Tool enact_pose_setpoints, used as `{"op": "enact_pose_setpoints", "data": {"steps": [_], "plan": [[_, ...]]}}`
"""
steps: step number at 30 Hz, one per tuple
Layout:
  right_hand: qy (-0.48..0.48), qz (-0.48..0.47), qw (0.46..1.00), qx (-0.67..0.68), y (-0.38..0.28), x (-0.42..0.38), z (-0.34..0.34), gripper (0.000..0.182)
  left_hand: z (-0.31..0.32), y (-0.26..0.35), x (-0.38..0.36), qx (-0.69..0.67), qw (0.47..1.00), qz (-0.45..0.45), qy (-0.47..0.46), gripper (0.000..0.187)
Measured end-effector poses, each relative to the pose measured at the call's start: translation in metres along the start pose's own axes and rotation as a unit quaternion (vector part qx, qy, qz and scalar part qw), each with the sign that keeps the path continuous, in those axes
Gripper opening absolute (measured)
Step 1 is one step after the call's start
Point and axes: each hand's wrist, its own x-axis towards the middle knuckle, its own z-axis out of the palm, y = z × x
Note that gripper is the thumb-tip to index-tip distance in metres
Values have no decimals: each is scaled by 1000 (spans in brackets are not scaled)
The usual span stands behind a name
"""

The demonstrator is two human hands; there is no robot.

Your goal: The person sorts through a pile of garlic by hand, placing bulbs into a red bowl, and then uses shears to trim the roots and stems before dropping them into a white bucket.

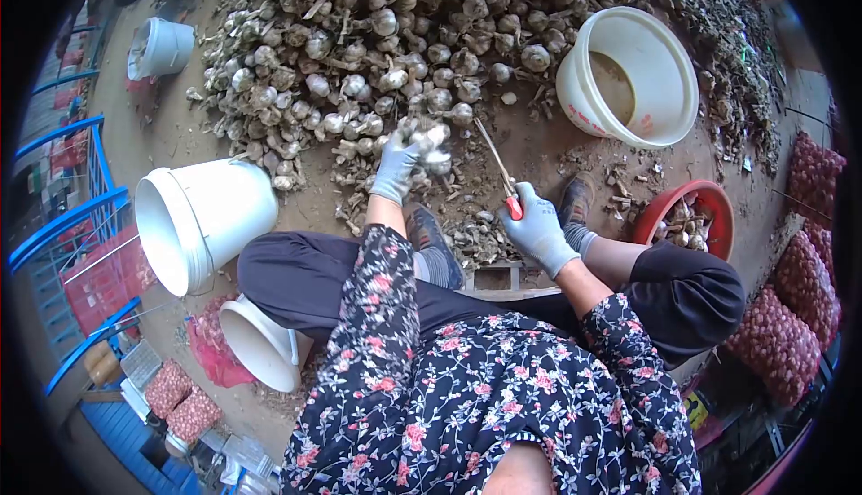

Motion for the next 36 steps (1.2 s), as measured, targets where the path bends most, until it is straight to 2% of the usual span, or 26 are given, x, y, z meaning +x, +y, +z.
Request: {"op": "enact_pose_setpoints", "data": {"steps": [2,3,4,6,9,12,14,15,16,17,18,19,20,22,23,24,26,27,31,36], "plan": [[-23,11,999,-29,-8,-1,-7,33,22,30,-29,-91,987,77,-107,50],[26,-30,997,-61,-8,-3,-9,36,31,45,-40,-131,968,98,-188,48],[75,-69,990,-93,-9,-7,-12,38,44,59,-54,-128,961,139,-201,54],[104,-102,978,-150,-15,-12,-26,49,46,70,-69,-102,947,140,-271,62],[123,-131,960,-213,-25,-23,-42,59,60,90,-100,-34,968,100,-226,72],[130,-146,950,-243,-21,-33,-44,62,68,97,-107,90,968,98,-212,65],[126,-141,948,-256,-23,-44,-50,63,65,92,-102,129,970,121,-167,61],[119,-140,945,-270,-24,-47,-52,64,70,95,-103,229,946,212,-87,60],[121,-141,945,-269,-25,-48,-49,64,72,97,-108,230,946,214,-87,60],[112,-127,949,-266,-26,-48,-45,65,75,100,-114,385,882,266,-45,64],[103,-113,952,-264,-27,-47,-41,66,81,106,-121,528,791,311,-1,67],[94,-109,953,-265,-28,-44,-38,66,76,94,-112,555,695,455,38,70],[96,-110,954,-263,-30,-44,-37,66,75,89,-112,556,694,456,38,70],[80,-84,962,-247,-36,-46,-35,66,81,91,-118,405,858,310,62,72],[77,-80,962,-250,-35,-45,-32,65,82,92,-124,451,828,319,94,74],[77,-79,962,-250,-35,-45,-30,65,85,97,-130,451,829,318,94,74],[74,-89,966,-230,-35,-45,-29,63,86,102,-136,533,745,383,121,69],[75,-95,969,-218,-36,-44,-29,62,85,100,-134,536,734,395,135,73],[89,-114,976,-166,-35,-44,-23,62,78,93,-133,467,769,414,139,72],[90,-122,970,-188,-40,-41,-18,61,79,84,-130,509,740,411,158,73]]}}
